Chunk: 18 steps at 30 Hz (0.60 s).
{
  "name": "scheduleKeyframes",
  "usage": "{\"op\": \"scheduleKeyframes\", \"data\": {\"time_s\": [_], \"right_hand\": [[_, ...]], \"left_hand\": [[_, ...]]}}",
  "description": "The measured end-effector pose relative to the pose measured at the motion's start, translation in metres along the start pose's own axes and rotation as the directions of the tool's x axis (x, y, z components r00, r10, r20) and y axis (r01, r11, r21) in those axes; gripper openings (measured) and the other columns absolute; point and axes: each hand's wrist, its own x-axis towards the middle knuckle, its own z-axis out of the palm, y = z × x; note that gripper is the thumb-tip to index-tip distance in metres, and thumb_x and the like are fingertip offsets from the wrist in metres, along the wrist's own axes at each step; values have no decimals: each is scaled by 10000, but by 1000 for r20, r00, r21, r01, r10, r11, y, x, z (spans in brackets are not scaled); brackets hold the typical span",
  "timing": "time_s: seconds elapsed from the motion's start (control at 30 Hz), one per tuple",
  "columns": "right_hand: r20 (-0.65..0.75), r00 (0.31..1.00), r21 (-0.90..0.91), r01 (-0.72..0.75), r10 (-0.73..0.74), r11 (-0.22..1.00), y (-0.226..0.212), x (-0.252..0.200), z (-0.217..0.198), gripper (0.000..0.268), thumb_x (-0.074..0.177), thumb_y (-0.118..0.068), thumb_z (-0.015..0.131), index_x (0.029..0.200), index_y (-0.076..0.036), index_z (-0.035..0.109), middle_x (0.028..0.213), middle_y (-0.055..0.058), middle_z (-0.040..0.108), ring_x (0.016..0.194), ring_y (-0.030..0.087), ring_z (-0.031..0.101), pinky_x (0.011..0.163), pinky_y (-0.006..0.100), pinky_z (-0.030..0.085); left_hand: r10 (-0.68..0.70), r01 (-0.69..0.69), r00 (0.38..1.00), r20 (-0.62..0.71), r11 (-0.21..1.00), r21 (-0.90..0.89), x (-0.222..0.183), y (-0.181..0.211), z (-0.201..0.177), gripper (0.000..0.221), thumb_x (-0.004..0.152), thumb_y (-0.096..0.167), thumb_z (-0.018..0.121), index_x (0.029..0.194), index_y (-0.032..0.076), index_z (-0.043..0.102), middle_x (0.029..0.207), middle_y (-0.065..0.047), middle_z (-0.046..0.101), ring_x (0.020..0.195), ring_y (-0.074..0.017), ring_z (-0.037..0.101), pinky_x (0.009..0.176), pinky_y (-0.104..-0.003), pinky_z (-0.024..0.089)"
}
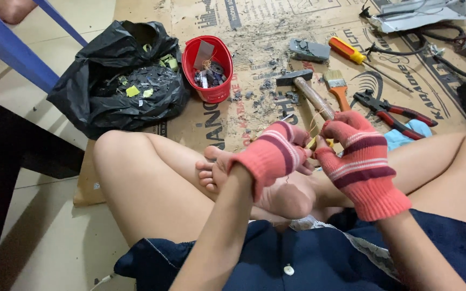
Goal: The person uses a hammer to strike components on a circuit board and manually manipulates small electronic parts while wearing gloves.
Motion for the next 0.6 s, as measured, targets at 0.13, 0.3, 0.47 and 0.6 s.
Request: {"op": "scheduleKeyframes", "data": {"time_s": [0.13,0.3,0.47,0.6], "right_hand": [[-75,996,-78,37,-43,996,3,2,2,66,843,-46,725,883,-66,677,1036,212,637,947,417,684,861,487,563],[-101,989,-150,93,-109,984,-16,10,-4,99,840,46,727,866,-26,664,1010,224,648,955,445,697,895,507,562],[-135,991,-61,-30,22,998,-4,6,1,95,880,-81,739,828,-102,662,983,137,657,929,356,690,874,456,552],[-92,995,-36,-35,32,999,0,8,0,93,884,-134,739,824,-133,669,980,108,673,933,325,691,874,425,547]], "left_hand": [[15,-21,999,35,983,182,-9,7,4,509,929,69,492,1411,-91,523,1392,-341,573,1235,-469,610,1042,-504,519],[-38,24,998,-55,974,-225,23,-16,8,678,888,323,642,1500,89,466,1495,-248,501,1401,-391,472,1161,-497,398],[-39,-123,895,-444,936,-330,61,-43,16,353,754,290,869,1076,214,747,982,-58,733,967,-204,703,937,-390,589],[20,-161,941,-338,904,-395,37,-33,10,453,768,153,838,1186,47,698,1098,-212,706,1037,-324,712,942,-430,622]]}}
